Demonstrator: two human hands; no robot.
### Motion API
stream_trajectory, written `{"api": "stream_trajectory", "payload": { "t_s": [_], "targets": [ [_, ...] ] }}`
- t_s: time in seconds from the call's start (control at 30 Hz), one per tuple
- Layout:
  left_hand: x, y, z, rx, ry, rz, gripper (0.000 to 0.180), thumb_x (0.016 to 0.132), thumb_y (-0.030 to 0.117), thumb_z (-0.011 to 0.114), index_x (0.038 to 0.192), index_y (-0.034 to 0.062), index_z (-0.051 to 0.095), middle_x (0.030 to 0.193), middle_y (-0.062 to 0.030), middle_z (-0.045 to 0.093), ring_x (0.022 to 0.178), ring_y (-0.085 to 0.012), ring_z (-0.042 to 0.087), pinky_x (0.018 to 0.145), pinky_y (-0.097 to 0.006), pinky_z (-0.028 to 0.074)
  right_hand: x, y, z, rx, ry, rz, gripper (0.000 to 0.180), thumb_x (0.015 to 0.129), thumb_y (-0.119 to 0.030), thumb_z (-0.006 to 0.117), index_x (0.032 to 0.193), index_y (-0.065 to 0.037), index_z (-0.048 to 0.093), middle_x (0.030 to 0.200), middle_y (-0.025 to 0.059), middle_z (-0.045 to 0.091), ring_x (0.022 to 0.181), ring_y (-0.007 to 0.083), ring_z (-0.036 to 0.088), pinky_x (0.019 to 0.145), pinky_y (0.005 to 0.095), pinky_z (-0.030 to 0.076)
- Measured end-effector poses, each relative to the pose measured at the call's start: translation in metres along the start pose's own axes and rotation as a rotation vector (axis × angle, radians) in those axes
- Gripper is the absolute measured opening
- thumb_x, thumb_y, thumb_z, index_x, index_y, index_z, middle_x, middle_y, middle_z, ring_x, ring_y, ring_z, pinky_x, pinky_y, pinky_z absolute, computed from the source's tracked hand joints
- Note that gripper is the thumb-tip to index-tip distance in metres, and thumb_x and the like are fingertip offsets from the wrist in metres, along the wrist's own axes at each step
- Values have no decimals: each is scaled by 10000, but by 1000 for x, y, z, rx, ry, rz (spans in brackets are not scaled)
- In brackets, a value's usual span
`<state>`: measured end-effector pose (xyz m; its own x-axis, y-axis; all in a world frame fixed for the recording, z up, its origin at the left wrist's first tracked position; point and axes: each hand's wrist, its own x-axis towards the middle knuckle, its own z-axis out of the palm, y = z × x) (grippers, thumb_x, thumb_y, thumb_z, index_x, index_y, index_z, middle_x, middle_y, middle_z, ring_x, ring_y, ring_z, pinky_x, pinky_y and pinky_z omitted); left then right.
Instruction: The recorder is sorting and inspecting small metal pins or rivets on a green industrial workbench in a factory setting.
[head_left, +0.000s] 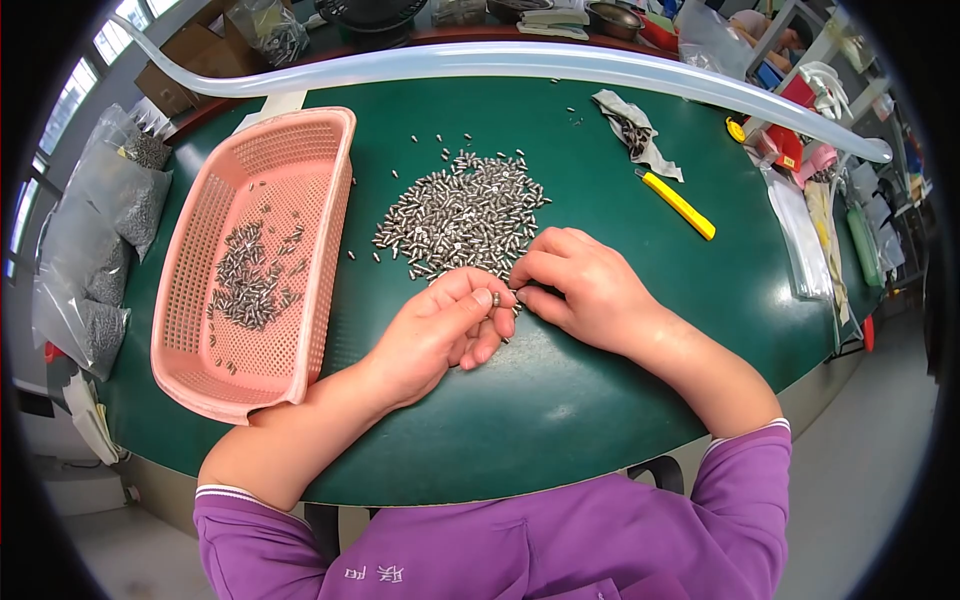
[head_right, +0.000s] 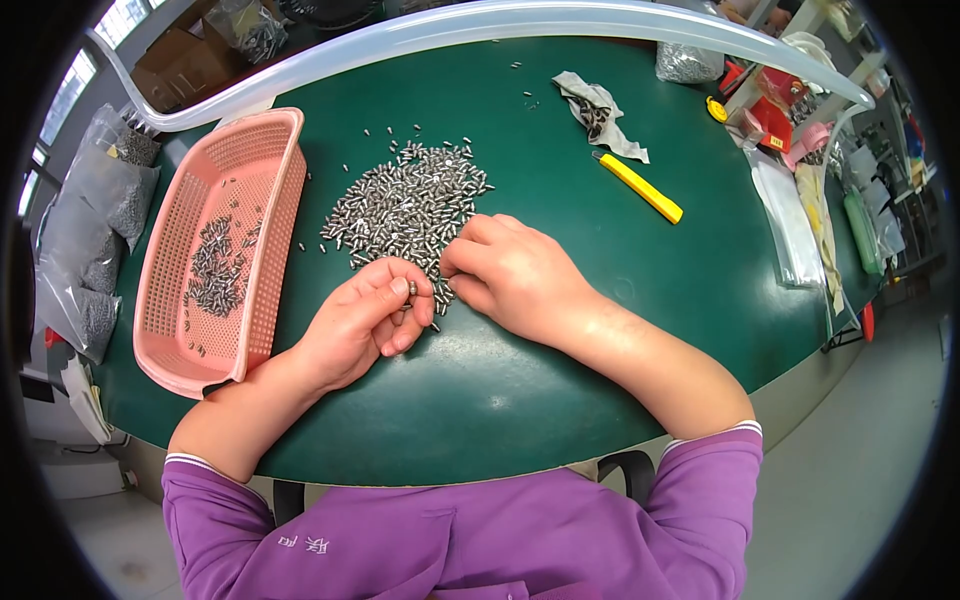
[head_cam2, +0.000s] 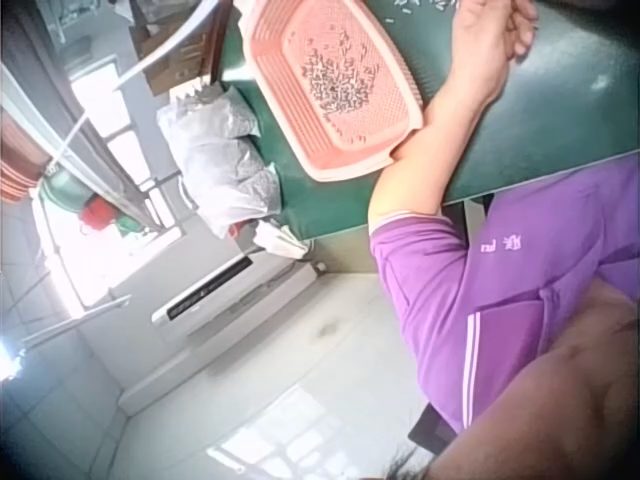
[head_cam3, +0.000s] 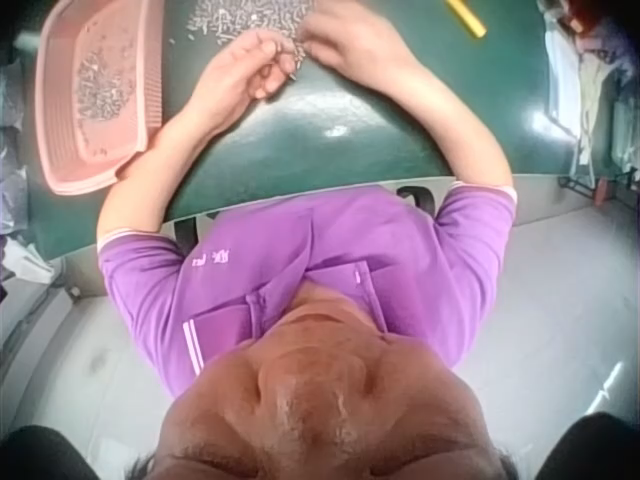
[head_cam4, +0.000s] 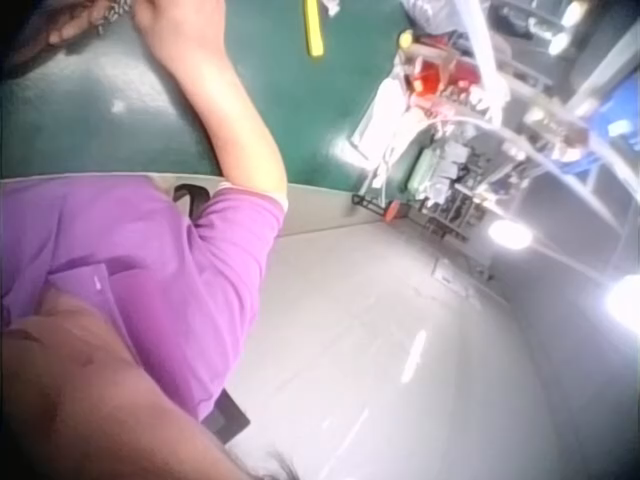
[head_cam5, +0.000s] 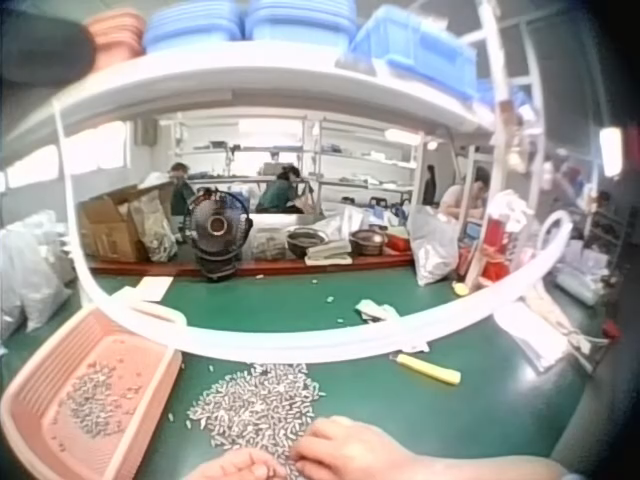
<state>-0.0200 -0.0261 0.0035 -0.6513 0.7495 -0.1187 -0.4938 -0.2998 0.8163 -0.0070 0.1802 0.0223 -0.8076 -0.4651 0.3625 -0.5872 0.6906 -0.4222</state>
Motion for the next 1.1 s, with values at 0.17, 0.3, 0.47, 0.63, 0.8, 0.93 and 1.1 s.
{"api": "stream_trajectory", "payload": {
  "t_s": [0.17,0.3,0.47,0.63,0.8,0.93,1.1],
  "targets": [
    [0,0,3,6,15,5,161,954,166,420,1015,40,499,817,-64,556,575,-83,437,486,-190,337,-1,-2,0,-44,-36,23,123,723,-77,644,839,-91,604,812,54,536,771,239,540,661,347,462],
    [0,0,2,9,24,1,138,948,145,438,1019,43,495,836,-53,554,588,-71,441,494,-187,343,-1,-4,-4,-68,-52,40,118,724,-76,642,832,-90,595,816,53,536,772,238,541,661,348,461],
    [0,-1,2,25,30,15,130,942,137,453,1026,42,483,850,-46,557,595,-64,451,495,-185,349,-1,-4,-5,-38,-58,3,125,723,-71,637,838,-83,590,827,58,538,778,248,540,671,356,460],
    [-1,0,3,-22,47,25,131,938,132,461,1034,44,475,865,-49,563,597,-68,454,509,-183,353,1,-5,-4,104,-39,109,109,767,-59,630,869,-65,591,822,52,534,750,176,556,662,289,466],
    [0,0,3,-11,51,3,150,926,124,491,1051,41,477,868,-55,564,599,-66,450,515,-181,357,2,-18,-9,667,-41,336,68,831,-61,614,895,-52,592,842,9,519,720,77,532,633,224,448],
    [0,1,2,32,53,-29,142,919,117,513,1038,41,502,840,-52,567,593,-55,446,502,-173,354,3,-26,-11,644,-75,277,72,837,-69,618,900,-53,587,855,-2,522,714,59,520,624,209,437],
    [-1,2,4,36,52,-19,121,934,148,488,996,50,523,819,-42,571,586,-50,452,490,-172,352,4,-26,-15,706,-82,353,83,824,-64,632,892,-52,587,848,1,517,698,57,521,615,204,436]
  ]
}}
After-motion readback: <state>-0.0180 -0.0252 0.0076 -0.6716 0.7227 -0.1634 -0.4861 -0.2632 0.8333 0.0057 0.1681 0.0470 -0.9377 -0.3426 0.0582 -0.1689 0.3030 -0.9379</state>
